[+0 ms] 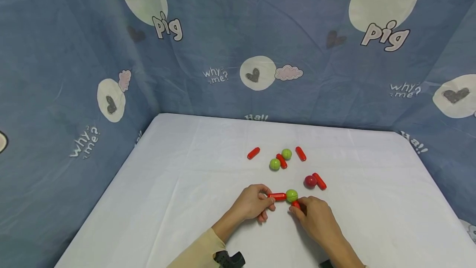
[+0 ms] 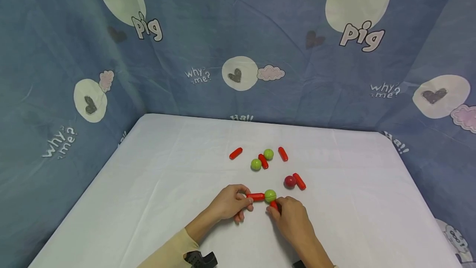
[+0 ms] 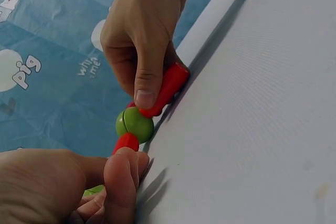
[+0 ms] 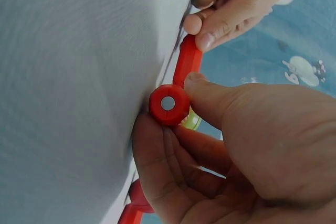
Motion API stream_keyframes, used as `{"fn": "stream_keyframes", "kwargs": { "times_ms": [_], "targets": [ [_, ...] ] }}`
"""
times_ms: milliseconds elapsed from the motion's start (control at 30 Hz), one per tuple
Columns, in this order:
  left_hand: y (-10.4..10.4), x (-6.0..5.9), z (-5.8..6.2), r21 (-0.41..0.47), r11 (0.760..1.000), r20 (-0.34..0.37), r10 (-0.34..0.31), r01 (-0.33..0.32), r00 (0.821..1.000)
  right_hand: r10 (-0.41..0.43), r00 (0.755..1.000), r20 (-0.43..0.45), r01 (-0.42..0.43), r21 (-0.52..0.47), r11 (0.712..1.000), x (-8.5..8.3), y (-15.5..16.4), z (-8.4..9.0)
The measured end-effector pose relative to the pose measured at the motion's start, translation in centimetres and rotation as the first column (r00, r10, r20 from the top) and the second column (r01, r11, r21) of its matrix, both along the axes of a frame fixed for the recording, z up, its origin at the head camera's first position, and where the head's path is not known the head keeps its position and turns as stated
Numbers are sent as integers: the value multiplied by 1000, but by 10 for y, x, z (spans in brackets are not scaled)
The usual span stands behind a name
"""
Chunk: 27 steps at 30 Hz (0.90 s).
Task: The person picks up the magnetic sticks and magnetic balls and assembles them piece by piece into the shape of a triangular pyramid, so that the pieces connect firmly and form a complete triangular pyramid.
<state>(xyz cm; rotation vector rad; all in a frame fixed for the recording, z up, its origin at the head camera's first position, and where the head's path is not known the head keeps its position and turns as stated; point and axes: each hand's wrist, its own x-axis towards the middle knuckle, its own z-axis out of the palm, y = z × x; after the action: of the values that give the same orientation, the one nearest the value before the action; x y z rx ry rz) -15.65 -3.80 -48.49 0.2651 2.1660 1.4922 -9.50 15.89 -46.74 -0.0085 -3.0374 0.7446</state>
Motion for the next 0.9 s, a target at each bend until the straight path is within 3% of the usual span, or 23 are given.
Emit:
{"fn": "stream_keyframes", "kwargs": {
  "times_ms": [400, 900],
  "targets": [
    [3, -5, -1, -32, 999, -2, -36, 36, 999, -10, 1000, -16, 10, 1, 1000, 0, 1, 1],
    [3, -4, -1, -24, 999, -15, -38, 38, 999, -74, 993, 91, 75, -7, 997, 0, 3, 4]
  ]
}}
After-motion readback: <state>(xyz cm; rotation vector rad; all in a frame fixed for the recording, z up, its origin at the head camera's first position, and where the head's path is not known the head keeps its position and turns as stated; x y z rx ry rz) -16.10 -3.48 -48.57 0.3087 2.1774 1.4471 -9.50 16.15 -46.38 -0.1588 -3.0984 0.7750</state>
